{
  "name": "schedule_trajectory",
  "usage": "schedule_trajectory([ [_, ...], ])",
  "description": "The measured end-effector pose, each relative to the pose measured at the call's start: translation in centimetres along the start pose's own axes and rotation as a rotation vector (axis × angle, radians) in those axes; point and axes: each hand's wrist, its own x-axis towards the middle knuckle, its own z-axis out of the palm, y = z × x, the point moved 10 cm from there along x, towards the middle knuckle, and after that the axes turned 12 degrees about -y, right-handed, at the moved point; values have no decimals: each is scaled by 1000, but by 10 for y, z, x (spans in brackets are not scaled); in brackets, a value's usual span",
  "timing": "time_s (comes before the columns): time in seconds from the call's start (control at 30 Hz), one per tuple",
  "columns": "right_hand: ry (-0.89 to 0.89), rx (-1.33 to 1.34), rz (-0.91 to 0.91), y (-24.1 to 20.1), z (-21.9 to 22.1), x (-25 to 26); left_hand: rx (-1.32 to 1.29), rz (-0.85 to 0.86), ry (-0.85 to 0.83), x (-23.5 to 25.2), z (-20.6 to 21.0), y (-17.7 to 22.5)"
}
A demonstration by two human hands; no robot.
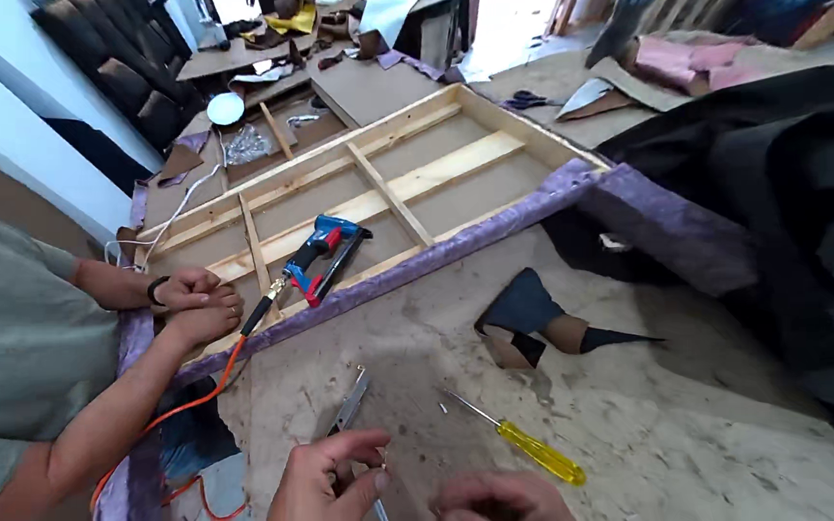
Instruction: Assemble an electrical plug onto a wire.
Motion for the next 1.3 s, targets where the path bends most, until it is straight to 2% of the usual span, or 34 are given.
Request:
schedule_trajectory([
  [0.13, 55, 122, -124, -8, 1, 21, 23, 35, 15, -1, 14, 9],
  [0.27, 79, 130, -167, -11, -3, 30, -26, 73, 51, 3, 17, 17],
  [0.47, 100, 18, -109, -17, -6, 30, -21, 105, 84, 1, 21, 16],
  [0.63, 137, -89, 25, -27, -9, 32, 63, 147, 91, 5, 23, 21],
  [1.13, 22, -428, 108, -52, -17, 30, 399, 245, 121, 7, 39, 46],
  [1.2, 22, -417, 118, -54, -17, 30, 431, 260, 133, 8, 40, 50],
  [1.3, 98, -250, 146, -50, -21, 27, 445, 262, 162, 9, 41, 54],
])
